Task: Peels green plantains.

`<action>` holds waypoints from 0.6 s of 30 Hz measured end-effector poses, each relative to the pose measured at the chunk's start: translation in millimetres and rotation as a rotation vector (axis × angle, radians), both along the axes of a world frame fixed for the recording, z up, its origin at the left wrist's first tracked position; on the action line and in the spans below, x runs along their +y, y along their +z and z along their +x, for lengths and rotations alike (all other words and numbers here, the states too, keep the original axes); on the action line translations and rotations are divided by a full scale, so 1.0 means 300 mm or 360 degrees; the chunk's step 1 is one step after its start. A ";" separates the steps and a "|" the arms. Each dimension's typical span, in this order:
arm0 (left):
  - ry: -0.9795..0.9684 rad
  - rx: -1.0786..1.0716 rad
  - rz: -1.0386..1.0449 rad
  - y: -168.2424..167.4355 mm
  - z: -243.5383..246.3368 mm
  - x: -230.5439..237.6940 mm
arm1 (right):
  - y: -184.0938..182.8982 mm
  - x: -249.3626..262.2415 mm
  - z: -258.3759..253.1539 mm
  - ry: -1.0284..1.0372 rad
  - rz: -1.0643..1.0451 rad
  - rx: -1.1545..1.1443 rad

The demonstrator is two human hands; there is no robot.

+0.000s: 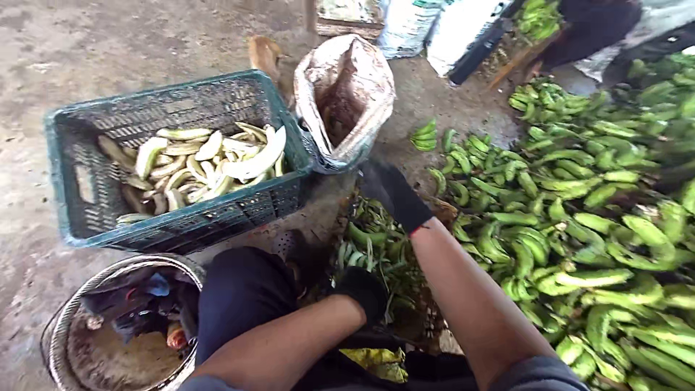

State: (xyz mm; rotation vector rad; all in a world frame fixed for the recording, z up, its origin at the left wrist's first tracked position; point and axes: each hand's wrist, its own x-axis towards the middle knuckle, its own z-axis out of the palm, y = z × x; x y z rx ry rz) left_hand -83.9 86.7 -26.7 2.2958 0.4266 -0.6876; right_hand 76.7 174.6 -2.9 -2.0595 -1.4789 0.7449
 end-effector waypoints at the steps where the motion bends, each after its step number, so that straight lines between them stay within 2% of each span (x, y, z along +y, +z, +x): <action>1: 0.0024 0.0137 -0.0030 0.069 -0.005 0.016 | -0.080 -0.043 0.060 0.0118 -0.0158 -0.0376; 4: 0.0041 0.0257 -0.0041 0.121 0.007 0.031 | -0.312 -0.149 0.198 0.0234 -0.0905 -0.0692; 7: -0.0002 0.0258 -0.0028 0.117 0.017 0.037 | -0.453 -0.256 0.234 0.0375 -0.1189 -0.0786; 10: -0.0003 0.0292 -0.0008 0.125 0.030 0.041 | -0.523 -0.302 0.249 0.0436 -0.1142 -0.0892; 12: -0.0003 0.0330 0.0023 0.130 0.044 0.037 | -0.528 -0.309 0.263 0.0415 -0.1056 -0.0808; 15: -0.0007 0.0353 0.0047 0.136 0.057 0.026 | -0.471 -0.321 0.255 0.0254 -0.0954 -0.0441; 18: 0.0019 0.0395 0.0060 0.153 0.064 0.011 | -0.380 -0.354 0.221 -0.0095 -0.0620 0.0085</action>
